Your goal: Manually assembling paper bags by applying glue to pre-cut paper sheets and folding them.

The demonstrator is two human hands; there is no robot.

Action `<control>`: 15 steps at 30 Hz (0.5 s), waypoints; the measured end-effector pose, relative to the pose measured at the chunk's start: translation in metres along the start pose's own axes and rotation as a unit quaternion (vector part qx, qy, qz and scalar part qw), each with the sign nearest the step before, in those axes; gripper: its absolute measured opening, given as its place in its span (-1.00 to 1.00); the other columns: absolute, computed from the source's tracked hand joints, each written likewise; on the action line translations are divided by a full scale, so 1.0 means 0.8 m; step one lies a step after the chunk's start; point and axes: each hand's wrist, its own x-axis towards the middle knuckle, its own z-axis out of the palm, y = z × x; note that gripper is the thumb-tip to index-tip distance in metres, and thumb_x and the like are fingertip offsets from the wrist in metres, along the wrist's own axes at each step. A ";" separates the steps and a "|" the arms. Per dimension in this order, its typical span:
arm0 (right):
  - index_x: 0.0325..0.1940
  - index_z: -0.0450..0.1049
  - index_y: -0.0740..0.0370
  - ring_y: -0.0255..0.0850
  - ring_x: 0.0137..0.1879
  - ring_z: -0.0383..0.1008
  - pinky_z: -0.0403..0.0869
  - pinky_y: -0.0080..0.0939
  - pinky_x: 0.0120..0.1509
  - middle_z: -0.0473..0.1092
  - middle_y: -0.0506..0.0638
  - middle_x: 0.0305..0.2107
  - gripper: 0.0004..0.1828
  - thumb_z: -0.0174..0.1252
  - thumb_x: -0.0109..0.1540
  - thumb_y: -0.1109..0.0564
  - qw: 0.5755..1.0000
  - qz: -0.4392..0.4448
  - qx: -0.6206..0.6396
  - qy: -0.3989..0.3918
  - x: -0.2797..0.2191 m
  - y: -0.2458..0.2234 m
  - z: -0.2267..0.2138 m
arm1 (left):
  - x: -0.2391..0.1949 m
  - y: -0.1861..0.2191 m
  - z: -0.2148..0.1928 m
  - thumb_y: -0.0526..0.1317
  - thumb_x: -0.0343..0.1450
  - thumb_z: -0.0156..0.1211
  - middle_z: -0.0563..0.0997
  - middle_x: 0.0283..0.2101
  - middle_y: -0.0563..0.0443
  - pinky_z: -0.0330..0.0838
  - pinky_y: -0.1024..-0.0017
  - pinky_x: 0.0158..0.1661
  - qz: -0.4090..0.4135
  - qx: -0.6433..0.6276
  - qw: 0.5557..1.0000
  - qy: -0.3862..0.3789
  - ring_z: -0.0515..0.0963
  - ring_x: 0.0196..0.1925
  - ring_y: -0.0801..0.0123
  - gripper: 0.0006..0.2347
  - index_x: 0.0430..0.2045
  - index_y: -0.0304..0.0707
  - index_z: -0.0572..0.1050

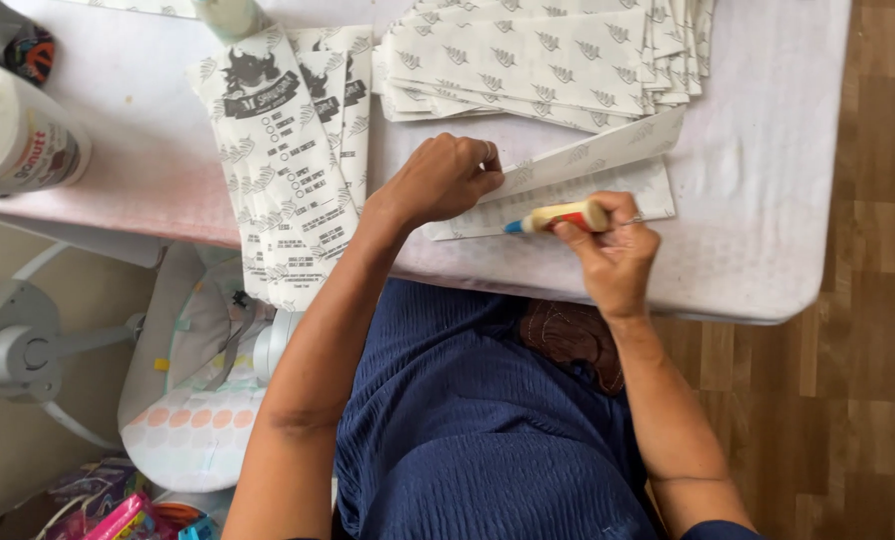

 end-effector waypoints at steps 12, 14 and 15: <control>-0.06 0.40 0.37 -0.13 -0.14 0.62 0.59 -0.10 -0.01 0.54 0.20 -0.33 -0.75 0.31 0.25 0.38 0.996 -0.008 0.077 -0.037 0.002 -0.032 0.071 | 0.002 -0.010 0.008 -0.16 0.41 0.21 0.66 -0.55 -0.20 0.51 -0.06 -0.18 0.009 0.006 1.000 -0.009 0.69 -0.35 -0.22 -0.86 -0.43 -0.23 0.61; 0.02 0.37 0.35 -0.08 -0.15 0.63 0.63 -0.08 -0.05 0.52 0.19 -0.29 -0.69 0.31 0.27 0.35 0.996 0.012 0.081 0.030 0.012 -0.049 0.030 | -0.018 0.009 0.005 -0.11 0.44 0.19 0.68 -0.49 -0.19 0.53 -0.01 -0.17 0.008 0.021 1.000 -0.001 0.70 -0.33 -0.16 -0.82 -0.38 -0.21 0.61; 0.10 0.33 0.33 -0.02 -0.15 0.64 0.68 -0.05 -0.10 0.49 0.19 -0.24 -0.63 0.32 0.29 0.31 0.991 0.033 0.084 0.098 0.015 -0.058 0.008 | -0.029 0.019 0.005 -0.06 0.47 0.17 0.70 -0.44 -0.18 0.54 0.04 -0.16 0.007 0.036 0.999 0.006 0.72 -0.32 -0.10 -0.79 -0.33 -0.19 0.62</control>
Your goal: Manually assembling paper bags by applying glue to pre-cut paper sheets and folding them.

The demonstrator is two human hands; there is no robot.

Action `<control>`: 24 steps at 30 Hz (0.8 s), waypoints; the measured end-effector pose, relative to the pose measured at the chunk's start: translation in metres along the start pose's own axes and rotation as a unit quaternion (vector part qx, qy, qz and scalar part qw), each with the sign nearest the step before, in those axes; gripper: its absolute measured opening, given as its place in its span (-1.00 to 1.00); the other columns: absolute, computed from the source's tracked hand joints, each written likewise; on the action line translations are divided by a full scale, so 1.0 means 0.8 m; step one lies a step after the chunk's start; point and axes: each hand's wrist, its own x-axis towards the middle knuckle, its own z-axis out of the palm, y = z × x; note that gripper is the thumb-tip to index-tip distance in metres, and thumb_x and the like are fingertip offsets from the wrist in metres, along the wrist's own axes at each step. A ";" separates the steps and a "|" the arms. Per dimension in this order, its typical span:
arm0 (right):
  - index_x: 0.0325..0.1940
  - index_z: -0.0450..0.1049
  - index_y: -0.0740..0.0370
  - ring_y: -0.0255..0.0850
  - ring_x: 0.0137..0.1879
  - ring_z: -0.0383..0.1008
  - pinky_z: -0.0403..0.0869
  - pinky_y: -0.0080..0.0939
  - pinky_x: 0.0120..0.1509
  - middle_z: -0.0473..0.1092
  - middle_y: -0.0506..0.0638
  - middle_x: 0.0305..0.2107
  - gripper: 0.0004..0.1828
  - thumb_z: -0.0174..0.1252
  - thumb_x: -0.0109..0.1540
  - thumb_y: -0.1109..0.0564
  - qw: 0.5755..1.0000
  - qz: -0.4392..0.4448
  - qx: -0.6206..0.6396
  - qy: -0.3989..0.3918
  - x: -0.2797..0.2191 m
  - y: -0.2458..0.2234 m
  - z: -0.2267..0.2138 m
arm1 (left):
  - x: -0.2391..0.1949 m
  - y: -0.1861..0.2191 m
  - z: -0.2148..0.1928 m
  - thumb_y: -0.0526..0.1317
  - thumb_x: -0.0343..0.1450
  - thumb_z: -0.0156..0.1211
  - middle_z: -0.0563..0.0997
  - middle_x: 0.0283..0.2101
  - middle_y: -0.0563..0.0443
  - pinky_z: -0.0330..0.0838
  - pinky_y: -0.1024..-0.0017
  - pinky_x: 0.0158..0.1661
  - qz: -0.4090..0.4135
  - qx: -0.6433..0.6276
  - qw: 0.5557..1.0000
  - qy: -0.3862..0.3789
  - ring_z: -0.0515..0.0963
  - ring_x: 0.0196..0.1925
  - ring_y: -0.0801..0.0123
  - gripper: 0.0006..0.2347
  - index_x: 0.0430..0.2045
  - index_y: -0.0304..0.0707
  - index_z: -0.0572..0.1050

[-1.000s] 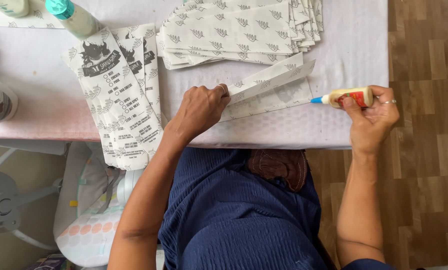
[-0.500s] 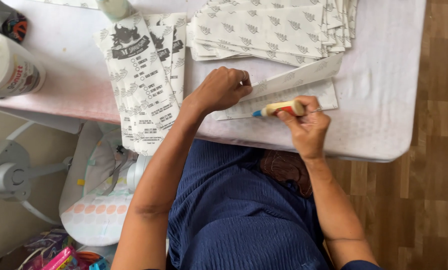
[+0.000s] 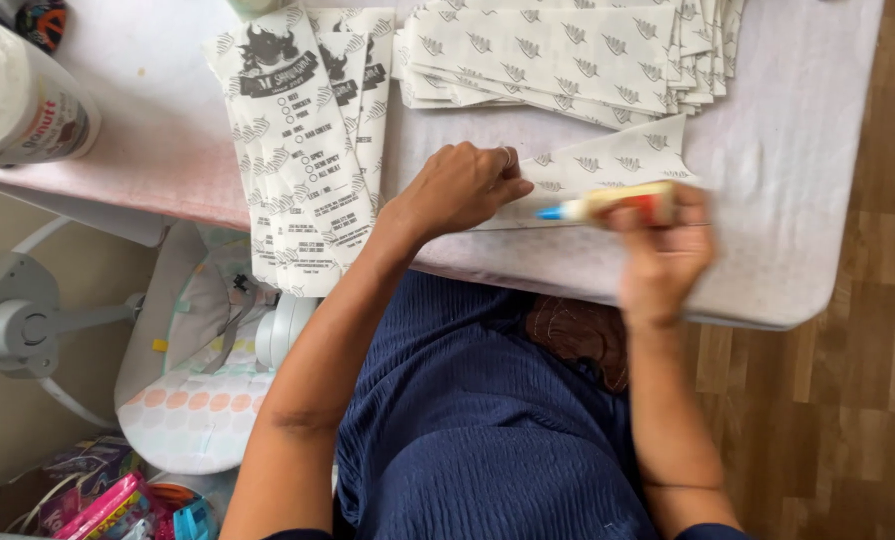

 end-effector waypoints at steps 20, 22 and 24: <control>0.54 0.14 0.22 0.25 0.62 -0.22 -0.24 0.50 0.59 0.04 0.19 0.51 -0.05 -0.27 0.30 -0.49 0.739 -0.197 -0.559 -0.321 -0.026 -0.011 -0.038 | -0.061 0.015 0.096 0.12 0.55 -0.06 0.12 0.47 -0.53 -0.11 -0.17 0.43 0.079 0.197 0.974 0.074 0.01 0.52 -0.39 -0.55 0.39 0.28 0.28; 0.61 0.03 0.20 0.29 0.61 -0.24 -0.26 0.54 0.57 0.00 0.20 0.52 0.00 -0.34 0.30 -0.53 0.731 -0.178 -0.571 -0.329 -0.020 -0.018 -0.059 | -0.060 0.008 0.100 0.13 0.56 -0.10 0.07 0.50 -0.50 -0.16 -0.16 0.45 0.073 0.189 0.977 0.067 -0.04 0.54 -0.37 -0.55 0.41 0.31 0.24; 0.52 0.26 0.38 0.45 0.54 0.03 -0.12 0.61 0.53 0.22 0.35 0.42 -0.14 0.04 0.33 -0.31 0.703 -0.199 -0.632 -0.257 -0.011 -0.033 -0.092 | -0.060 -0.001 0.108 0.16 0.54 -0.10 0.05 0.51 -0.46 -0.19 -0.15 0.46 0.086 0.173 0.977 0.084 -0.08 0.56 -0.35 -0.54 0.41 0.39 0.21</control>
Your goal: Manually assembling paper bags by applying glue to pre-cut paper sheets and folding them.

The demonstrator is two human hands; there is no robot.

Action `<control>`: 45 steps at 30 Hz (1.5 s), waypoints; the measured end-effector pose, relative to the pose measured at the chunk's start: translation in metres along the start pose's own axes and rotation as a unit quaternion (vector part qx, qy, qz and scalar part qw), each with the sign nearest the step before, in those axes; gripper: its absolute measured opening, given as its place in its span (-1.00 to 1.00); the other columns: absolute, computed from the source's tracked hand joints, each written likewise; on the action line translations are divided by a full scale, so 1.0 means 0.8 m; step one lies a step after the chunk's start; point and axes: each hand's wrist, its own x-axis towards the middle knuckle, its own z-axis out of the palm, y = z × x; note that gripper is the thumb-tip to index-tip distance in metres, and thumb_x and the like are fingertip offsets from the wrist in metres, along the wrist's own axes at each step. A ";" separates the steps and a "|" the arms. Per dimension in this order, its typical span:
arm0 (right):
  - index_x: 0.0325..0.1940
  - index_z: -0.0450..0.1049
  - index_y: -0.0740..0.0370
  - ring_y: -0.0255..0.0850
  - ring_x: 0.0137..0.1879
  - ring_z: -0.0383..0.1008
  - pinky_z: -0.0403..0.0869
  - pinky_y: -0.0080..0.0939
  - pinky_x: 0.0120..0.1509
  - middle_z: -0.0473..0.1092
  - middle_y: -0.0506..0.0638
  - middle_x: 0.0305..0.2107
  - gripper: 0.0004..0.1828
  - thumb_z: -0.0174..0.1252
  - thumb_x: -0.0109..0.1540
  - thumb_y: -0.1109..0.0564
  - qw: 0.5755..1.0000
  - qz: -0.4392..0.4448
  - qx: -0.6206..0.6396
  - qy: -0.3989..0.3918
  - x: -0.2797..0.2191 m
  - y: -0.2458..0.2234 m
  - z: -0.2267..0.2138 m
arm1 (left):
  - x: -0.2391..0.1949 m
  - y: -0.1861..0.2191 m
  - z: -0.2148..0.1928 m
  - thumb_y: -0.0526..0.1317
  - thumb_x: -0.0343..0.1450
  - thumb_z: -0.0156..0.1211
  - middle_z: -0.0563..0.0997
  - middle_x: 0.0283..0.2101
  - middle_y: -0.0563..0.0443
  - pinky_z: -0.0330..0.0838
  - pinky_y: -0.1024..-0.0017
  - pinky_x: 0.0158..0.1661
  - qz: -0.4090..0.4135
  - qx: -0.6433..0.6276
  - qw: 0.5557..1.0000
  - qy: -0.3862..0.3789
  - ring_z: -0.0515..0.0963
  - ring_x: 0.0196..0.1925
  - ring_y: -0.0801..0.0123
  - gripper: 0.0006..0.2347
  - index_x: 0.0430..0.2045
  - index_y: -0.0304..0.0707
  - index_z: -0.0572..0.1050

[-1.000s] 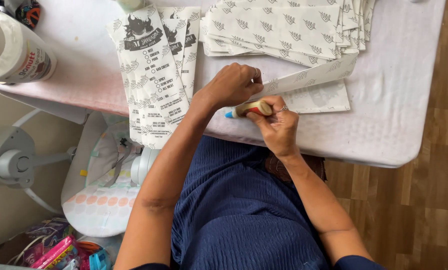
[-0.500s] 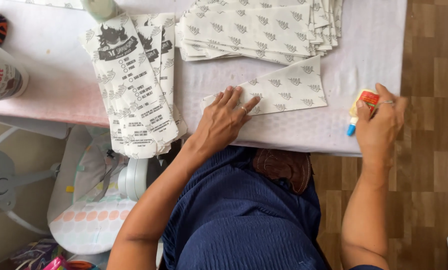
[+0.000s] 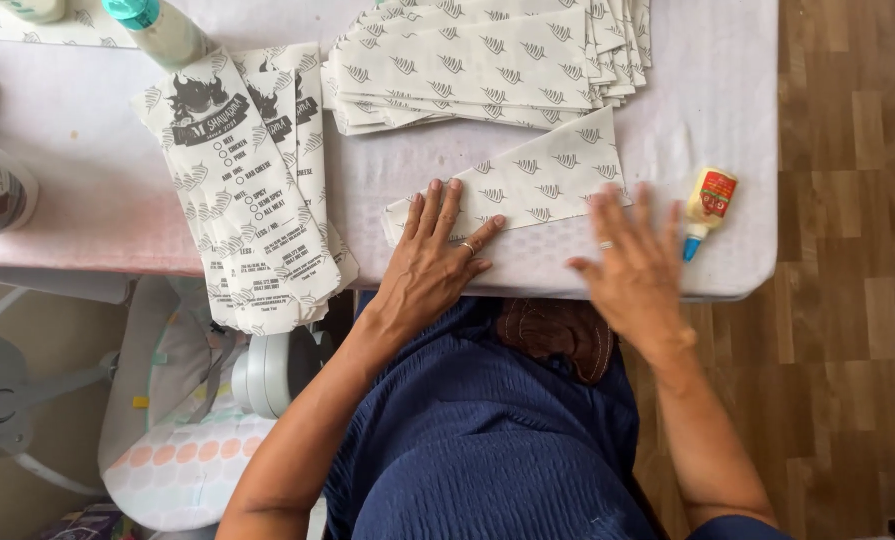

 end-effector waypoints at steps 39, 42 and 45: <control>0.66 -0.17 0.25 0.15 0.68 -0.30 -0.51 0.48 0.57 -0.22 0.26 0.58 -0.02 -0.15 0.39 -0.42 0.978 0.119 0.122 -0.123 0.086 0.028 0.022 | 0.019 0.033 -0.022 0.55 0.32 -0.26 -0.05 0.54 -0.42 -0.29 -0.11 0.48 -0.102 0.040 0.994 0.015 -0.12 0.60 -0.13 0.03 0.45 -0.48 0.03; 0.57 0.07 0.45 0.31 0.58 -0.01 -0.25 0.65 0.49 0.02 0.43 0.48 0.09 0.23 0.24 -0.37 0.985 0.075 0.155 -0.015 0.078 0.054 0.042 | -0.003 0.019 -0.026 0.65 0.15 -0.13 -0.06 0.48 -0.67 -0.27 -0.13 0.46 -0.197 0.069 0.977 0.051 -0.12 0.56 -0.37 0.24 0.42 -0.67 -0.02; 0.23 0.53 0.30 0.10 0.33 0.35 0.24 0.12 0.47 0.32 0.13 0.20 -0.43 0.45 0.29 -0.09 0.961 0.086 0.191 0.179 0.082 0.089 0.079 | -0.006 0.035 -0.028 0.67 0.02 0.01 -0.09 0.43 -0.84 -0.40 -0.23 0.44 -0.244 0.064 0.966 0.062 -0.14 0.52 -0.59 0.36 0.42 -0.72 -0.12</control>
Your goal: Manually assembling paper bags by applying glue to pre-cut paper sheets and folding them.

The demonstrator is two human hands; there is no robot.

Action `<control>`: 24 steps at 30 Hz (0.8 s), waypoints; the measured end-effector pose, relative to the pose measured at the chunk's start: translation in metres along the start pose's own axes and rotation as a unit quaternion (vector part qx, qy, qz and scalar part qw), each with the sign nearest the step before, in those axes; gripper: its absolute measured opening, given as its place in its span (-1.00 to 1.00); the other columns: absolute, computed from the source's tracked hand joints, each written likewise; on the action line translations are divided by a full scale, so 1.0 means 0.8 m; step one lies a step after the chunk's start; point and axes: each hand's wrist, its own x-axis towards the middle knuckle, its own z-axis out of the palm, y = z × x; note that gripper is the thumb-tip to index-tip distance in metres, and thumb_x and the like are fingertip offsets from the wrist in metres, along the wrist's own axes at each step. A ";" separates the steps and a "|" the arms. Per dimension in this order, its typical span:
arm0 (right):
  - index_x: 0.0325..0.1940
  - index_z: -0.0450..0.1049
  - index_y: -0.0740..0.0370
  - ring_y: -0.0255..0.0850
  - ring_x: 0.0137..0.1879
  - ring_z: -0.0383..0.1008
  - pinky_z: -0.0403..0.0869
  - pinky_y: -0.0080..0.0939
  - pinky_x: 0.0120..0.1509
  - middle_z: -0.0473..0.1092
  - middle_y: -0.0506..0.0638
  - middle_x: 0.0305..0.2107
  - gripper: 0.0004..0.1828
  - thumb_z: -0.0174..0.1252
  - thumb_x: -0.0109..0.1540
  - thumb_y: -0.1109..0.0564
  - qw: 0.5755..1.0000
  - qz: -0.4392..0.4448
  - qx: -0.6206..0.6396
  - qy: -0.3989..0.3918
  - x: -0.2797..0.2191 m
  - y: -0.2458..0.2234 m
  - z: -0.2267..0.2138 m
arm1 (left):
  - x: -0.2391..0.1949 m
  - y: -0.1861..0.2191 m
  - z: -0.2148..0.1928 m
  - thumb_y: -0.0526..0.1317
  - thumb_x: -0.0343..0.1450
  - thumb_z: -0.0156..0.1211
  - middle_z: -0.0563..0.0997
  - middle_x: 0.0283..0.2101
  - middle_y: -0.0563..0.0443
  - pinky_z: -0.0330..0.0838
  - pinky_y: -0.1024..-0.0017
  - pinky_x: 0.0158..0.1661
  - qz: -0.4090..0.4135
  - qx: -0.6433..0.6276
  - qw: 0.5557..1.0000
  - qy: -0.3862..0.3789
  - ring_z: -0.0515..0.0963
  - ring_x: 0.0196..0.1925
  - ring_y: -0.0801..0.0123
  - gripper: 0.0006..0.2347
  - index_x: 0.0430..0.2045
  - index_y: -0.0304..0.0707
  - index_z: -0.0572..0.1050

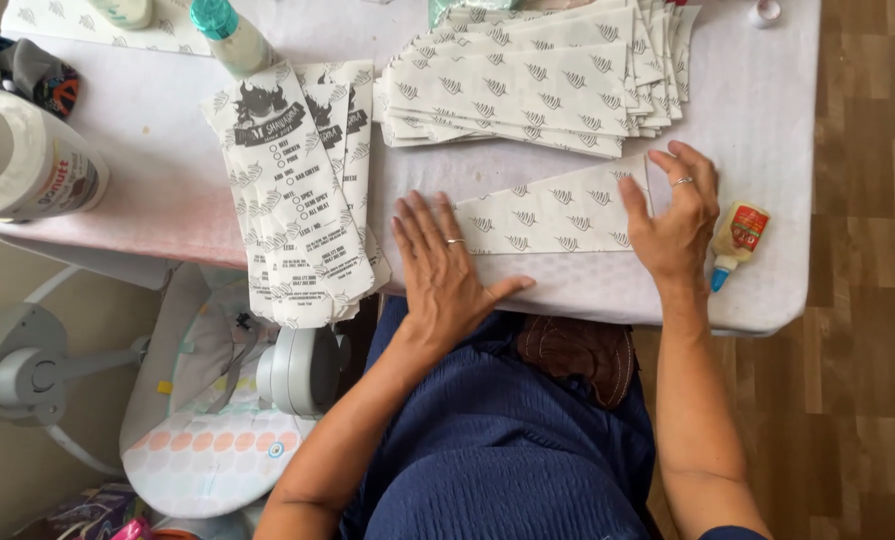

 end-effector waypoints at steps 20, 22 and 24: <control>0.06 0.63 0.40 0.26 0.22 0.57 0.56 0.19 0.25 0.59 0.27 -0.01 -0.65 0.11 0.28 0.57 0.969 -0.237 -0.051 -0.050 0.000 -0.084 -0.020 | 0.006 -0.133 -0.109 -0.33 0.52 0.22 0.53 -0.36 0.14 0.33 0.56 -0.46 -0.078 -0.346 0.918 0.176 0.43 -0.54 0.56 -0.73 0.11 -0.18 0.40; 0.00 0.65 0.39 0.22 0.19 0.59 0.59 0.13 0.19 0.60 0.23 -0.04 -0.77 0.22 0.32 0.51 0.972 -0.222 -0.055 -0.052 -0.025 -0.092 -0.043 | 0.014 -0.166 -0.109 -0.34 0.52 0.22 0.53 -0.34 0.00 0.45 0.48 -0.45 -0.147 -0.327 0.908 0.219 0.57 -0.51 0.43 -0.73 0.10 -0.25 0.38; 0.08 0.65 0.31 0.20 0.36 0.45 0.39 0.26 0.46 0.54 0.17 0.12 -0.62 0.12 0.24 0.45 0.974 -0.168 -0.069 -0.136 -0.042 -0.094 -0.064 | 0.021 -0.197 -0.093 -0.38 0.52 0.25 0.46 -0.57 0.09 0.38 0.22 -0.38 -0.156 -0.159 0.944 0.244 0.51 -0.54 0.32 -0.73 0.08 -0.40 0.39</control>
